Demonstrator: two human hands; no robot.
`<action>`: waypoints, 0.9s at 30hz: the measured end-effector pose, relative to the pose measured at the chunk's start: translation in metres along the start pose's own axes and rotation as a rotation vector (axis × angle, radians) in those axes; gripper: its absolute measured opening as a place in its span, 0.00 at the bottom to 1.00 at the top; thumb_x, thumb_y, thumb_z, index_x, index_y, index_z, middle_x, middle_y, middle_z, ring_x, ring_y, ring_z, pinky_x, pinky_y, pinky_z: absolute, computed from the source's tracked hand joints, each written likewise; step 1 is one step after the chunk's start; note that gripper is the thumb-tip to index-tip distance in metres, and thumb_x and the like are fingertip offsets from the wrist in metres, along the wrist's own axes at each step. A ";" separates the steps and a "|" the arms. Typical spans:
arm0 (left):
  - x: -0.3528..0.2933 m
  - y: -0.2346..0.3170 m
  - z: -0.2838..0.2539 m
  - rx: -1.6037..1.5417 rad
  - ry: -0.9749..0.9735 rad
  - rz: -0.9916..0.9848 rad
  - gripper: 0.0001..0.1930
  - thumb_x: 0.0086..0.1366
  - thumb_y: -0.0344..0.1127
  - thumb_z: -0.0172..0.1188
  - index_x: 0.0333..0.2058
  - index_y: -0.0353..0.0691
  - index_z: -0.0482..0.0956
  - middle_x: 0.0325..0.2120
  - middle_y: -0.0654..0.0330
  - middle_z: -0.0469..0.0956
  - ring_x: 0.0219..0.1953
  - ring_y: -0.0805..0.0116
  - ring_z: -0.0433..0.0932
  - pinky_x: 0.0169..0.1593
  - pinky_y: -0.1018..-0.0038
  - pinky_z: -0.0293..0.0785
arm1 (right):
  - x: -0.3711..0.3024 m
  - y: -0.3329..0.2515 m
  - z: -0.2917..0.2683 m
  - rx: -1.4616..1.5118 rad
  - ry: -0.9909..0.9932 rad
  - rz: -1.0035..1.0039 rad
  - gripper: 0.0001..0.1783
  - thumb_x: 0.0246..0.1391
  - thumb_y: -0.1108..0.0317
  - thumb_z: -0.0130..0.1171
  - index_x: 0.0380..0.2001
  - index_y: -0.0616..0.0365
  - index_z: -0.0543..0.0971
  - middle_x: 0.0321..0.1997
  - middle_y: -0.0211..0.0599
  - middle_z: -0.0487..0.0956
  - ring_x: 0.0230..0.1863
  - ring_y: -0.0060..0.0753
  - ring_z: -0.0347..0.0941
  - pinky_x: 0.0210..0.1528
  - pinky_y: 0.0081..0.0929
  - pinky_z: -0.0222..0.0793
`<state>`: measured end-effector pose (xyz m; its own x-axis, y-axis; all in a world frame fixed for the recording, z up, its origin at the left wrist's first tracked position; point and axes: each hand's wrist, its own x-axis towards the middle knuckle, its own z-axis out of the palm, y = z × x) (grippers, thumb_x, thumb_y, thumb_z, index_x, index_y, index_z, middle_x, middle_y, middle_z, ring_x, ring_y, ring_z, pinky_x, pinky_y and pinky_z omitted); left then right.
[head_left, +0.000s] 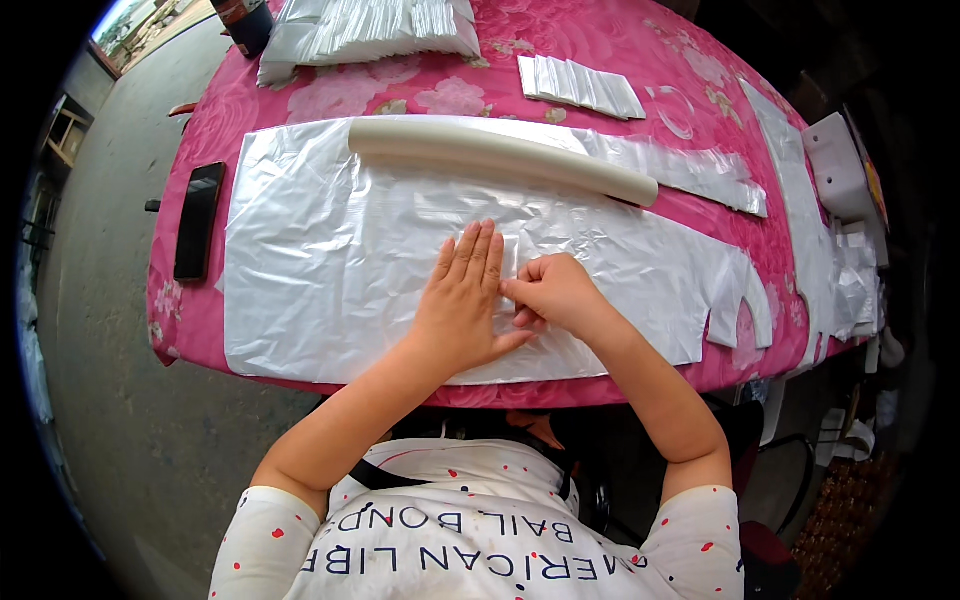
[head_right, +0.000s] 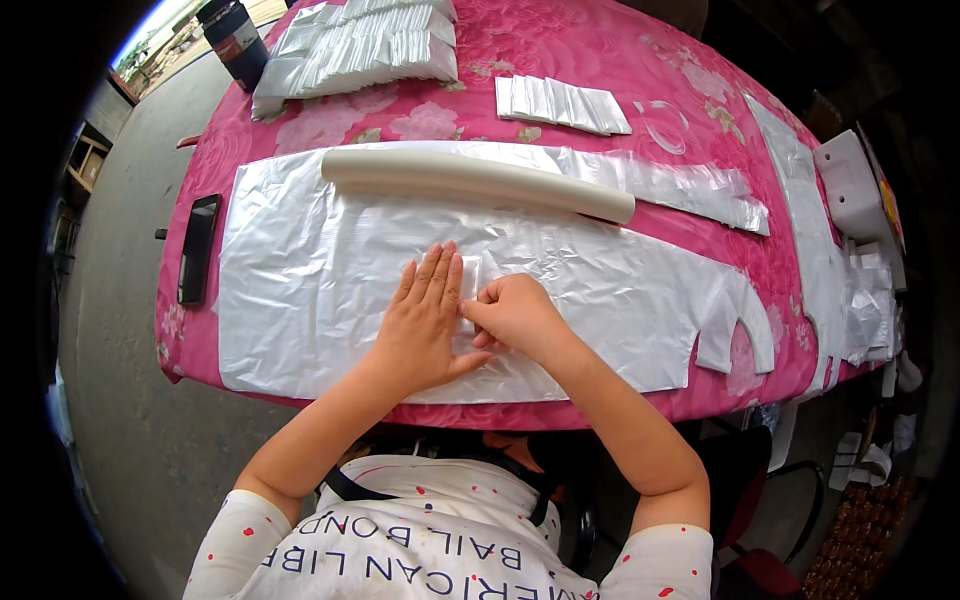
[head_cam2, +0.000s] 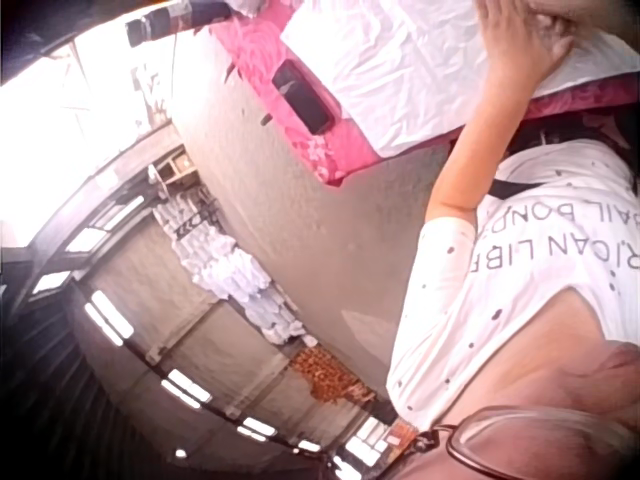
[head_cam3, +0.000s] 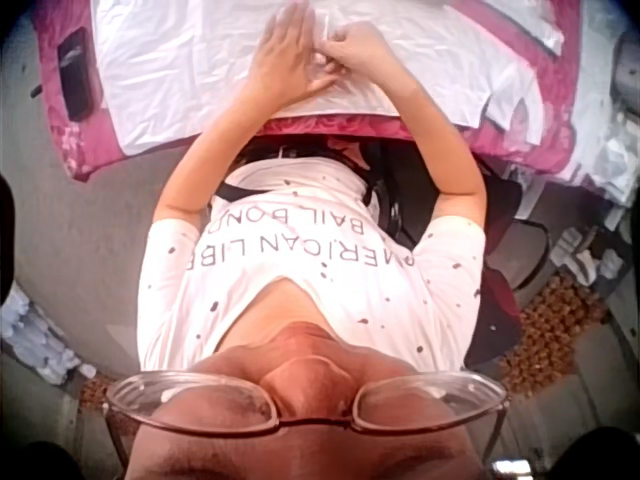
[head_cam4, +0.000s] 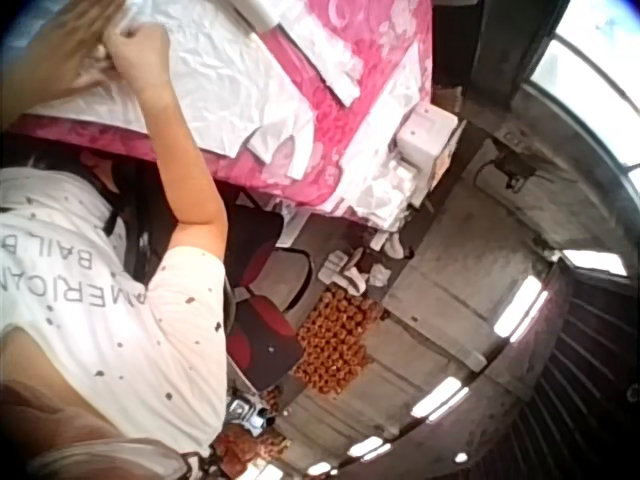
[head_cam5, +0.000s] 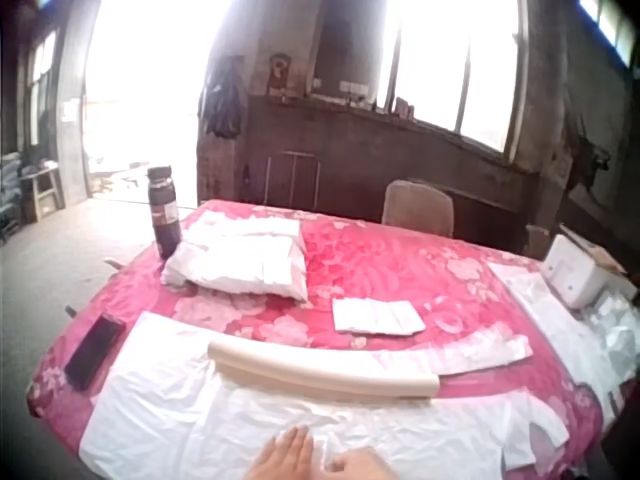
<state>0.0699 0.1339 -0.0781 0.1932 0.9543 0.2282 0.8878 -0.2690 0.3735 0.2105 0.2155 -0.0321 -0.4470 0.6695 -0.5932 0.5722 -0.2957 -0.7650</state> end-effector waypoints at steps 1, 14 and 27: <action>0.000 0.001 -0.001 -0.007 -0.012 -0.004 0.53 0.49 0.63 0.56 0.60 0.24 0.46 0.62 0.41 0.45 0.66 0.49 0.41 0.66 0.57 0.35 | -0.003 0.003 0.002 -0.026 0.013 -0.051 0.14 0.48 0.62 0.60 0.21 0.65 0.76 0.17 0.34 0.75 0.16 0.21 0.72 0.17 0.16 0.65; -0.039 -0.003 -0.035 -0.479 0.165 -0.068 0.37 0.56 0.44 0.57 0.59 0.30 0.52 0.59 0.41 0.54 0.63 0.50 0.52 0.63 0.61 0.47 | -0.025 0.005 0.002 -0.779 0.395 -0.649 0.16 0.38 0.64 0.65 0.31 0.62 0.76 0.32 0.41 0.77 0.35 0.41 0.74 0.38 0.32 0.69; -0.185 -0.001 -0.048 -1.588 -0.039 -1.227 0.14 0.64 0.31 0.49 0.42 0.25 0.73 0.38 0.48 0.77 0.38 0.62 0.78 0.44 0.72 0.75 | -0.013 0.019 0.146 -0.643 0.063 -0.934 0.40 0.56 0.45 0.45 0.63 0.63 0.52 0.69 0.50 0.45 0.70 0.46 0.36 0.68 0.44 0.31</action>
<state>0.0132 -0.0489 -0.0780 -0.0873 0.6816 -0.7265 -0.5563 0.5717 0.6031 0.1271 0.1017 -0.0751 -0.8591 0.4831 0.1692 0.2884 0.7299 -0.6197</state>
